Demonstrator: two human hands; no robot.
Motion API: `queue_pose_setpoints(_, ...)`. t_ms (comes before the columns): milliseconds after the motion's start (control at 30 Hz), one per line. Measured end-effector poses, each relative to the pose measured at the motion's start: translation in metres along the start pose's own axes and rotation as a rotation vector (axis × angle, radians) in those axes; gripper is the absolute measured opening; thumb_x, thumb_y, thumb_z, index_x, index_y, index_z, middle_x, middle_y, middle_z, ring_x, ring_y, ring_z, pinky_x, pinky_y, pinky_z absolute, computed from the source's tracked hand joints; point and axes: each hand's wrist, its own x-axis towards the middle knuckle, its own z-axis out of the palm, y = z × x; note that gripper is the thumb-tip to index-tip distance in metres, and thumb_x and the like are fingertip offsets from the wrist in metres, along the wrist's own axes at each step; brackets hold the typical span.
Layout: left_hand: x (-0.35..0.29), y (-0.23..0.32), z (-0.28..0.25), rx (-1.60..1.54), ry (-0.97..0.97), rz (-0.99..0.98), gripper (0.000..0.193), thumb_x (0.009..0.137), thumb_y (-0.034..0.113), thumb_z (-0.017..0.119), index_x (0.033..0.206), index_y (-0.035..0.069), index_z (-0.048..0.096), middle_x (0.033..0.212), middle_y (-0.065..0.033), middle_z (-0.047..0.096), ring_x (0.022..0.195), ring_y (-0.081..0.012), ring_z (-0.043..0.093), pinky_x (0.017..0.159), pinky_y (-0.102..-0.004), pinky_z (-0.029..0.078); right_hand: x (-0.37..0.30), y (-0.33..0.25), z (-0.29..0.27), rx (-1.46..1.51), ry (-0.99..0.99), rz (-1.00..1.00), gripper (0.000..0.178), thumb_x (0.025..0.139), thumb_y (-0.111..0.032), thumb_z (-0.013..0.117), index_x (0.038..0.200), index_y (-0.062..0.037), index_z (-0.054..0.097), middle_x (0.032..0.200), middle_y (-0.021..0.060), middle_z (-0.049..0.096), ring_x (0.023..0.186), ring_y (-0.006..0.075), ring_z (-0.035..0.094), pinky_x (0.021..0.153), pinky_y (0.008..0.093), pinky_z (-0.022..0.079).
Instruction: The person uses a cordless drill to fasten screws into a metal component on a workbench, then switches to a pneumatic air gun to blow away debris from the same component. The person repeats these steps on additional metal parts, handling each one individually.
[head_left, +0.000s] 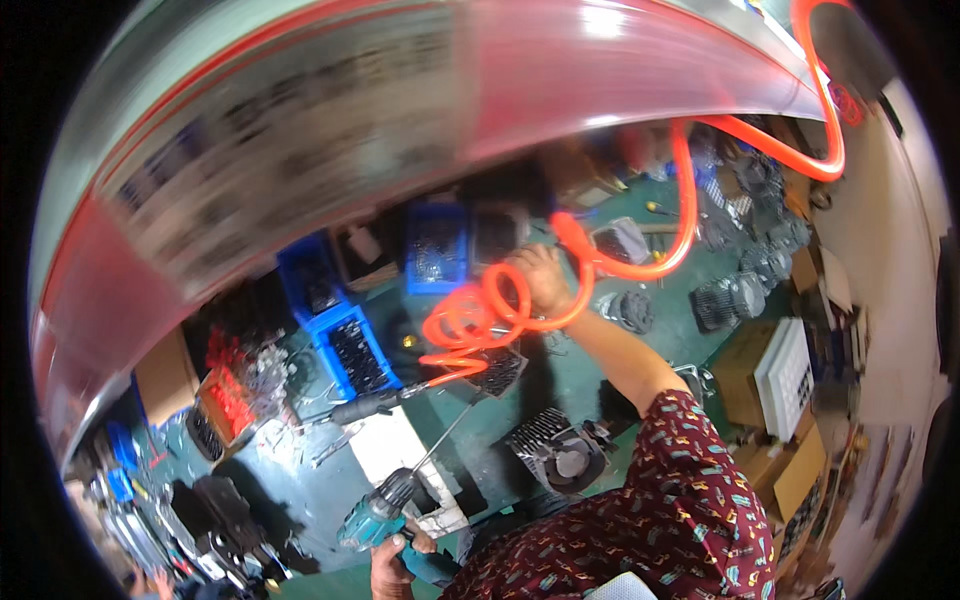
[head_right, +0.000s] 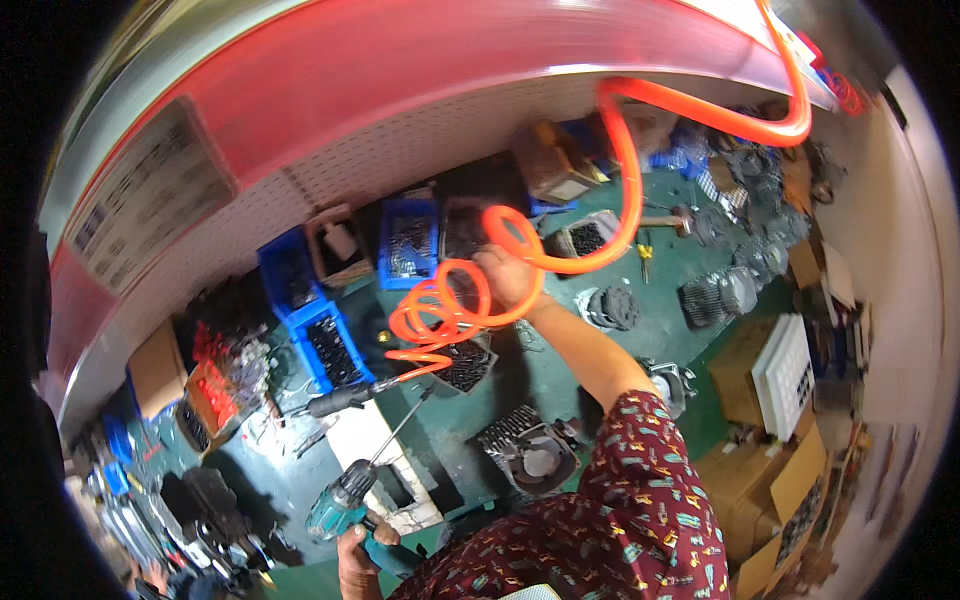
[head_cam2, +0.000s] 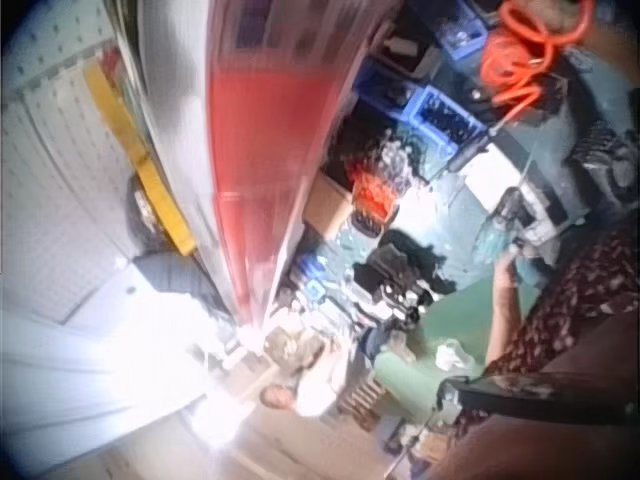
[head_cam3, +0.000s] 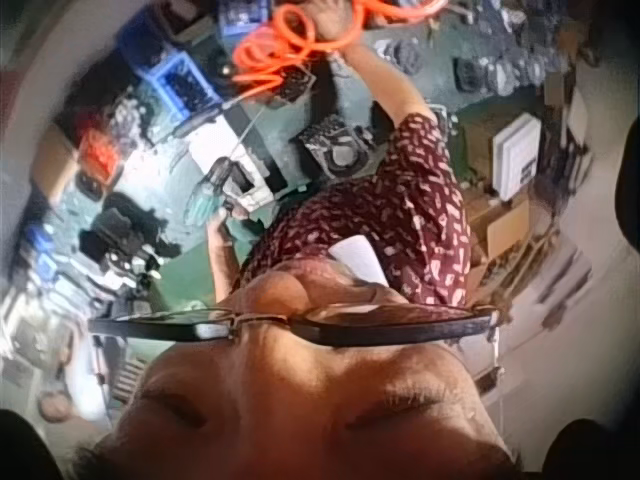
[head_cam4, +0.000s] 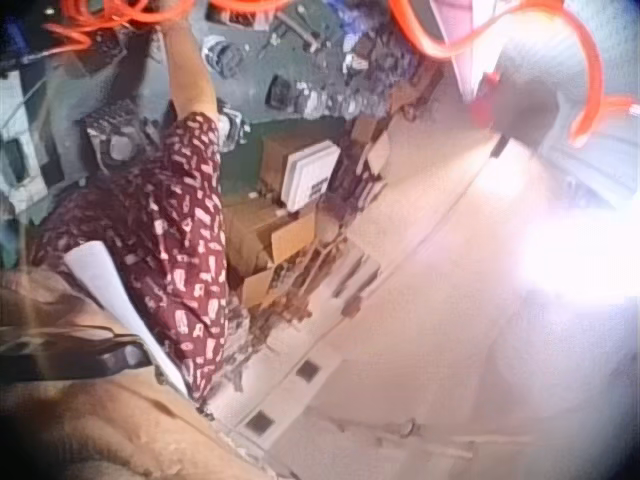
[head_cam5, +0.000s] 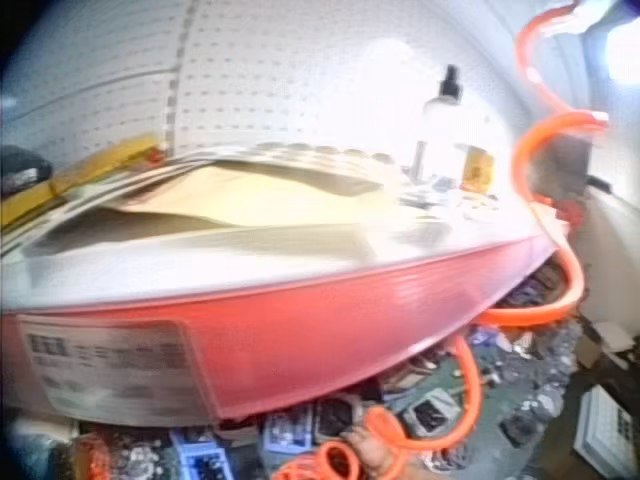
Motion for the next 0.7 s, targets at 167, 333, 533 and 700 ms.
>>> queue_pose_setpoints(167, 0.004, -0.006, -0.012, 0.069, 0.011, -0.052, 0.040, 0.083, 0.035, 0.065, 0.100, 0.000, 0.058, 0.072, -0.0104, 0.058, 0.066, -0.0252, 0.057, 0.065, -0.0402, 0.047, -0.022, 0.030, 0.047, 0.395, -0.028, 0.305, 0.008, 0.087, -0.013, 0.059, 0.089, -0.0054, 0.062, 0.088, 0.0155, 0.064, 0.084, 0.0322, 0.061, 0.072, 0.0450, 0.050)
queue_pose_setpoints(333, 0.008, -0.012, -0.016, -0.013, -0.027, -0.014, 0.039, 0.083, 0.034, 0.065, 0.104, 0.002, 0.056, 0.068, -0.0083, 0.054, 0.062, -0.0249, 0.054, 0.063, -0.0411, 0.045, -0.008, 0.018, 0.010, -0.006, -0.237, 0.282, 0.021, 0.092, -0.020, 0.056, 0.105, -0.0064, 0.065, 0.102, 0.0166, 0.066, 0.096, 0.0377, 0.062, 0.083, 0.0472, 0.050)
queue_pose_setpoints(533, 0.005, 0.008, 0.027, 0.056, -0.076, -0.013, 0.037, 0.080, 0.027, 0.066, 0.097, -0.006, 0.057, 0.070, -0.0137, 0.058, 0.068, -0.0285, 0.060, 0.069, -0.0441, 0.050, -0.028, 0.041, 0.000, 0.027, -0.105, 0.146, 0.024, 0.097, -0.022, 0.053, 0.105, -0.0041, 0.066, 0.099, 0.0207, 0.068, 0.095, 0.0387, 0.065, 0.081, 0.0479, 0.052)
queue_pose_setpoints(700, -0.009, -0.006, 0.020, -0.031, -0.079, -0.003, 0.038, 0.080, 0.025, 0.069, 0.101, -0.005, 0.057, 0.073, -0.0138, 0.059, 0.069, -0.0282, 0.059, 0.069, -0.0429, 0.050, -0.013, 0.015, -0.032, 0.485, -0.121, 0.572, 0.014, 0.094, -0.015, 0.059, 0.096, -0.0022, 0.063, 0.082, 0.0201, 0.061, 0.077, 0.0379, 0.060, 0.070, 0.0464, 0.048)
